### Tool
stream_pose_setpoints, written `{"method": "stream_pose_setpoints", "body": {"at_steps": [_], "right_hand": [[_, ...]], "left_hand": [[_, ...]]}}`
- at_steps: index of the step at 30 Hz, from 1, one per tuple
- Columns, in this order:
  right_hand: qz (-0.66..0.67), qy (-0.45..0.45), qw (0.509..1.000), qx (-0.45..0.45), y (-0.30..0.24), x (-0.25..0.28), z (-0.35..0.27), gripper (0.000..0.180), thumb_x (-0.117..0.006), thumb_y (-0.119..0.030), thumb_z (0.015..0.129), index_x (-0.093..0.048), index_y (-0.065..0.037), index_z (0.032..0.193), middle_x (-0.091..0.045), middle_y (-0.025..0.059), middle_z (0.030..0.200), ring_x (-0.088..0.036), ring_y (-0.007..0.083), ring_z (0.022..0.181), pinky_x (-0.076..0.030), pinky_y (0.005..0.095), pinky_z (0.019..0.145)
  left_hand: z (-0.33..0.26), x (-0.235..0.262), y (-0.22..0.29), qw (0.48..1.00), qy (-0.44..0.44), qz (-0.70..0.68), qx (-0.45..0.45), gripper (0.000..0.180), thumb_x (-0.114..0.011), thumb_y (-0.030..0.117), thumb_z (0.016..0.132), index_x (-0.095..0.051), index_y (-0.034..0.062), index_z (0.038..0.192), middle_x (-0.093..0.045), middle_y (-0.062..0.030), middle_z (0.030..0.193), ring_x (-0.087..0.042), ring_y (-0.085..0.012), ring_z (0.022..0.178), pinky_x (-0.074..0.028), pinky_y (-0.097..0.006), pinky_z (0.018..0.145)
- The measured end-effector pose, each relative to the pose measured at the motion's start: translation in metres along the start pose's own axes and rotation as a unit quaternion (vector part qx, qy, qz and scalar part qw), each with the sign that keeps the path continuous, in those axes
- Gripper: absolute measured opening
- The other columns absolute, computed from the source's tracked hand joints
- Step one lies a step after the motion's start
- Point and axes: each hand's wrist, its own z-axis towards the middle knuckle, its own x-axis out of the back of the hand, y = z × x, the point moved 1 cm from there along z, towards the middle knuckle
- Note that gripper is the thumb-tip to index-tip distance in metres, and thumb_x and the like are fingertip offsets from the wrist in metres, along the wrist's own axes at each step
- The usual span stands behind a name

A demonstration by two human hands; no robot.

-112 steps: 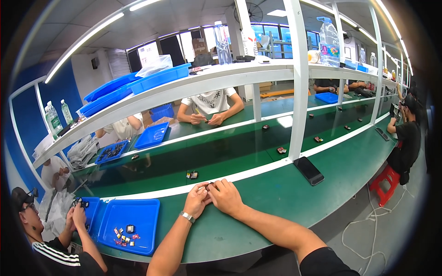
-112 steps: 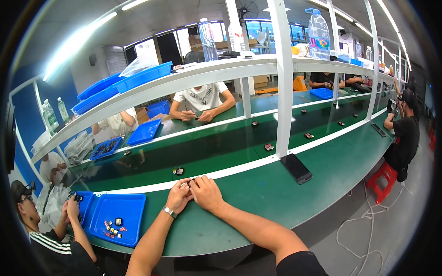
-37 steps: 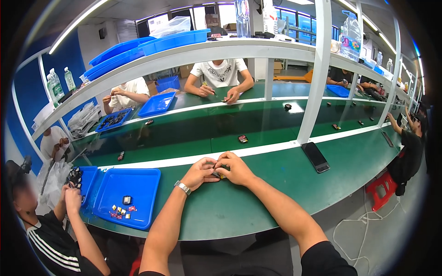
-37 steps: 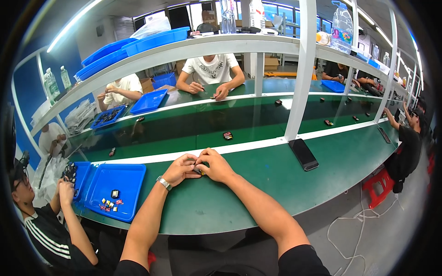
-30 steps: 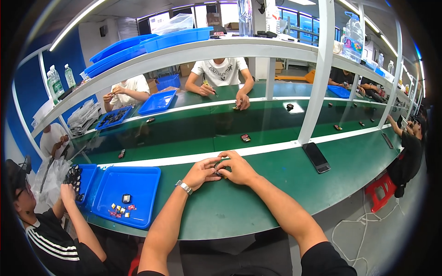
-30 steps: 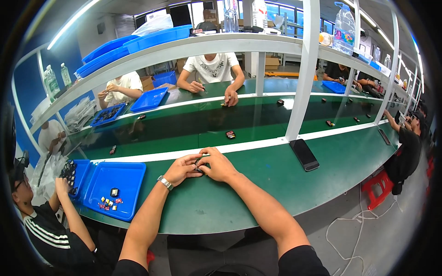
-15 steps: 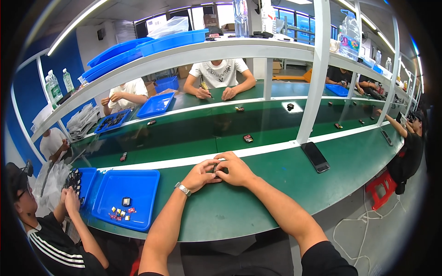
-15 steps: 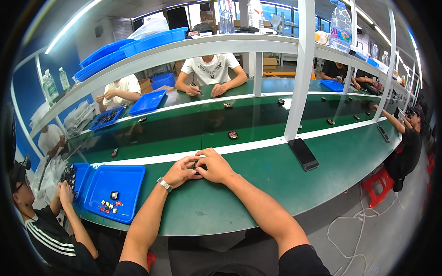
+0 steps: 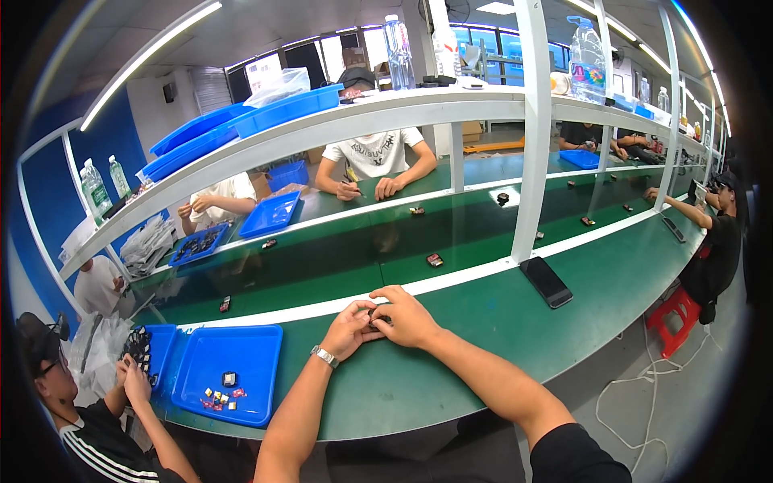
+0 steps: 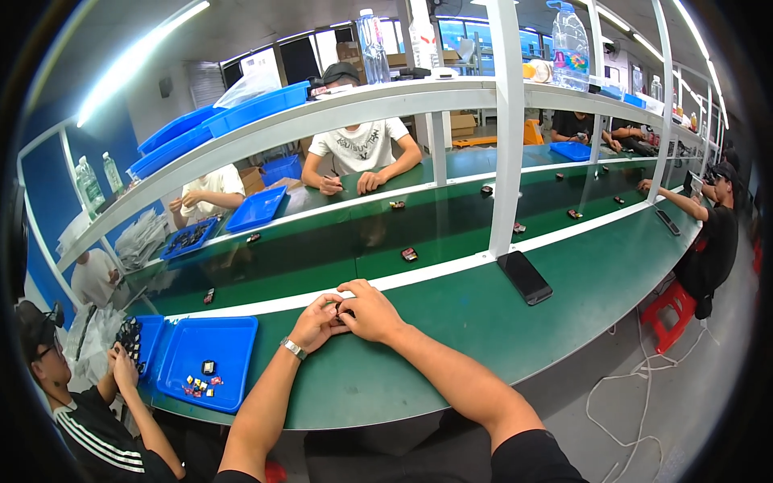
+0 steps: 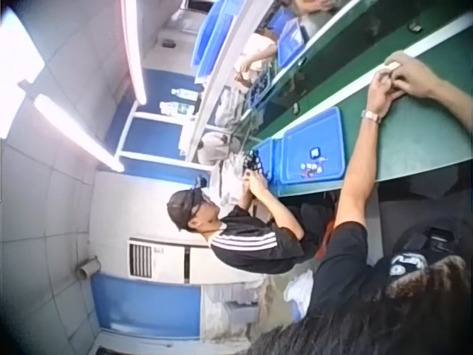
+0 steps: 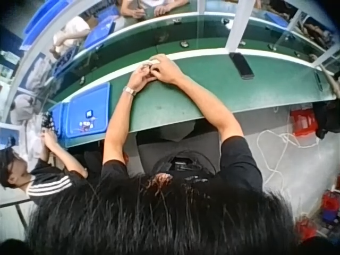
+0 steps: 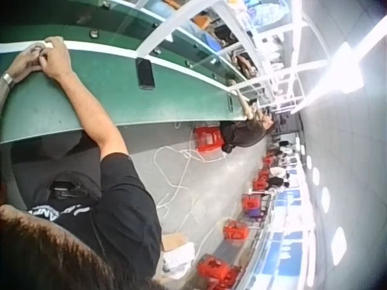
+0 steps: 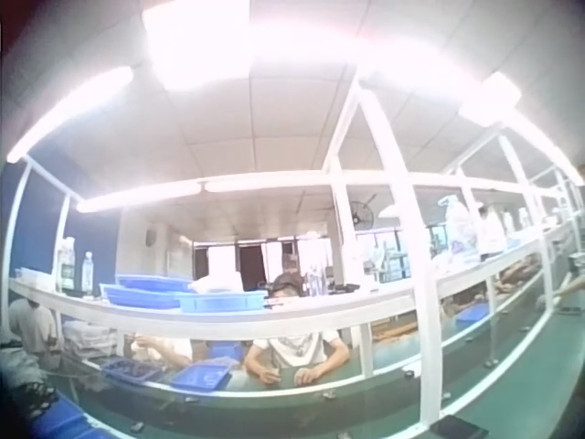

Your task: Manual assembly of small electronic components on a production line conveyor.

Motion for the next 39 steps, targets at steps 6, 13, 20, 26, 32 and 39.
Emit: {"method": "stream_pose_setpoints", "body": {"at_steps": [6, 13, 20, 26, 32, 39], "right_hand": [[-0.048, 0.057, 0.997, 0.01, -0.002, -0.005, -0.001, 0.011, -0.068, -0.011, 0.076, -0.07, -0.003, 0.083, -0.059, 0.012, 0.118, -0.052, 0.0291, 0.114, -0.047, 0.0394, 0.091], [0.089, 0.023, 0.995, -0.043, 0.009, -0.001, 0.001, 0.011, -0.069, -0.012, 0.081, -0.072, -0.008, 0.091, -0.057, 0.0096, 0.123, -0.049, 0.028, 0.121, -0.046, 0.0376, 0.096], [0.344, -0.066, 0.924, -0.156, 0.049, -0.007, 0.002, 0.015, -0.063, -0.016, 0.091, -0.071, -0.004, 0.097, -0.052, 0.0143, 0.13, -0.06, 0.0195, 0.104, -0.05, 0.0344, 0.089], [0.118, -0.046, 0.991, -0.043, 0.032, 0.0, 0.003, 0.013, -0.064, -0.014, 0.089, -0.071, -0.007, 0.098, -0.057, 0.0117, 0.125, -0.055, 0.0271, 0.113, -0.046, 0.0382, 0.096], [0.167, -0.04, 0.983, -0.06, 0.033, -0.001, 0.003, 0.013, -0.064, -0.013, 0.089, -0.07, -0.007, 0.099, -0.057, 0.011, 0.125, -0.056, 0.0268, 0.11, -0.046, 0.0381, 0.094], [0.288, -0.064, 0.948, -0.121, 0.034, -0.003, 0.004, 0.013, -0.061, -0.013, 0.092, -0.068, -0.004, 0.099, -0.054, 0.012, 0.127, -0.062, 0.0191, 0.093, -0.053, 0.0328, 0.081]], "left_hand": [[0.002, -0.004, -0.003, 1.0, 0.007, -0.022, -0.011, 0.024, -0.047, 0.012, 0.099, -0.045, 0.0094, 0.122, -0.058, -0.0124, 0.118, -0.06, -0.0258, 0.112, -0.048, -0.048, 0.1], [0.002, -0.006, -0.003, 0.998, 0.024, -0.038, -0.046, 0.023, -0.046, 0.008, 0.098, -0.047, 0.0089, 0.121, -0.058, -0.0119, 0.118, -0.06, -0.0233, 0.109, -0.049, -0.047, 0.1], [0.005, -0.015, -0.001, 0.998, 0.032, -0.019, -0.044, 0.022, -0.045, 0.008, 0.099, -0.048, 0.0083, 0.121, -0.059, -0.0123, 0.118, -0.06, -0.0233, 0.111, -0.051, -0.046, 0.099], [0.003, -0.011, -0.004, 0.997, 0.045, -0.009, -0.054, 0.02, -0.047, 0.007, 0.099, -0.051, 0.0084, 0.118, -0.06, -0.01, 0.115, -0.061, -0.0227, 0.109, -0.052, -0.046, 0.098], [0.004, -0.009, -0.005, 0.997, 0.043, -0.01, -0.062, 0.014, -0.049, 0.008, 0.098, -0.051, 0.0081, 0.112, -0.06, -0.0086, 0.113, -0.061, -0.0222, 0.109, -0.052, -0.047, 0.098], [0.003, -0.009, -0.004, 0.995, 0.04, 0.031, -0.084, 0.01, -0.055, 0.008, 0.097, -0.052, 0.0096, 0.107, -0.061, -0.0073, 0.11, -0.063, -0.0219, 0.105, -0.055, -0.046, 0.092]]}}
